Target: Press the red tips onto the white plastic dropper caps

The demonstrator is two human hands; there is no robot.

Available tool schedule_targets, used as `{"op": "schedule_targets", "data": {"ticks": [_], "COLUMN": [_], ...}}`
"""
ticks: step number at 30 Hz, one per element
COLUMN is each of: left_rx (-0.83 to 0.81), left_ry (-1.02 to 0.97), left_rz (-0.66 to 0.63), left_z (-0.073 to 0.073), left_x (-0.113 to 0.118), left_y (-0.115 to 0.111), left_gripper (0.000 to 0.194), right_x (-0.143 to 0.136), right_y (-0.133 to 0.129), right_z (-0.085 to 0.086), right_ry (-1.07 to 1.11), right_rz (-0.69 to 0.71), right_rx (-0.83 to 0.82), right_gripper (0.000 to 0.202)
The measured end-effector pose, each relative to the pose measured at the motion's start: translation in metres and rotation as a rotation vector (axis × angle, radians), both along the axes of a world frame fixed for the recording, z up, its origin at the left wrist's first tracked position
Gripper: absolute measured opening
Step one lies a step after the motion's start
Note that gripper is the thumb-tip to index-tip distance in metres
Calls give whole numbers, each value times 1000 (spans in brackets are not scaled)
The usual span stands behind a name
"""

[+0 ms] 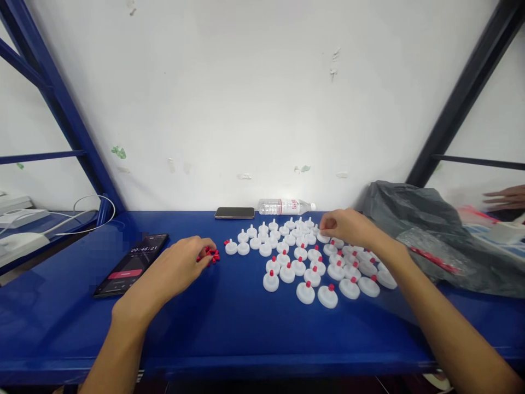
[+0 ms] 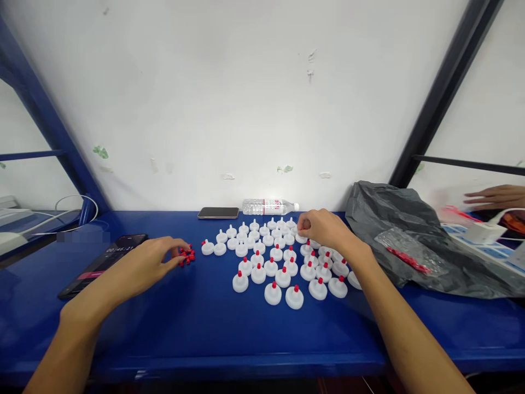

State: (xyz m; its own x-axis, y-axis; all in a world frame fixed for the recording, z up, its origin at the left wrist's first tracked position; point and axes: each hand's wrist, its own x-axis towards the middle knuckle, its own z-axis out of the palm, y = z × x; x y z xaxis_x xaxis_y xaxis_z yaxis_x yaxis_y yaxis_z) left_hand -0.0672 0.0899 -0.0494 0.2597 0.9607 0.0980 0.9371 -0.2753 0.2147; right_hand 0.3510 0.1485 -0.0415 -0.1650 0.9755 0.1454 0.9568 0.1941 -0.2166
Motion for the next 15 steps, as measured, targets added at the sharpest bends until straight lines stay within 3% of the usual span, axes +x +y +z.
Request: {"op": "schedule_targets", "data": {"ticks": [4, 10, 15], "left_rx": [-20, -43, -39], "left_ry": [11, 46, 73], "left_rz": [-13, -2, -1], "left_z": [0, -2, -4], "left_x": [3, 8, 11], "left_y": [-1, -4, -6], "left_gripper": [34, 33, 34], "right_x": [0, -4, -6], "right_y": [-2, -1, 7], "right_z": [-1, -5, -15], "right_ry": [-6, 6, 20], "right_rz": [28, 112, 178], "right_rx": [4, 94, 89], "right_gripper": [8, 30, 22]}}
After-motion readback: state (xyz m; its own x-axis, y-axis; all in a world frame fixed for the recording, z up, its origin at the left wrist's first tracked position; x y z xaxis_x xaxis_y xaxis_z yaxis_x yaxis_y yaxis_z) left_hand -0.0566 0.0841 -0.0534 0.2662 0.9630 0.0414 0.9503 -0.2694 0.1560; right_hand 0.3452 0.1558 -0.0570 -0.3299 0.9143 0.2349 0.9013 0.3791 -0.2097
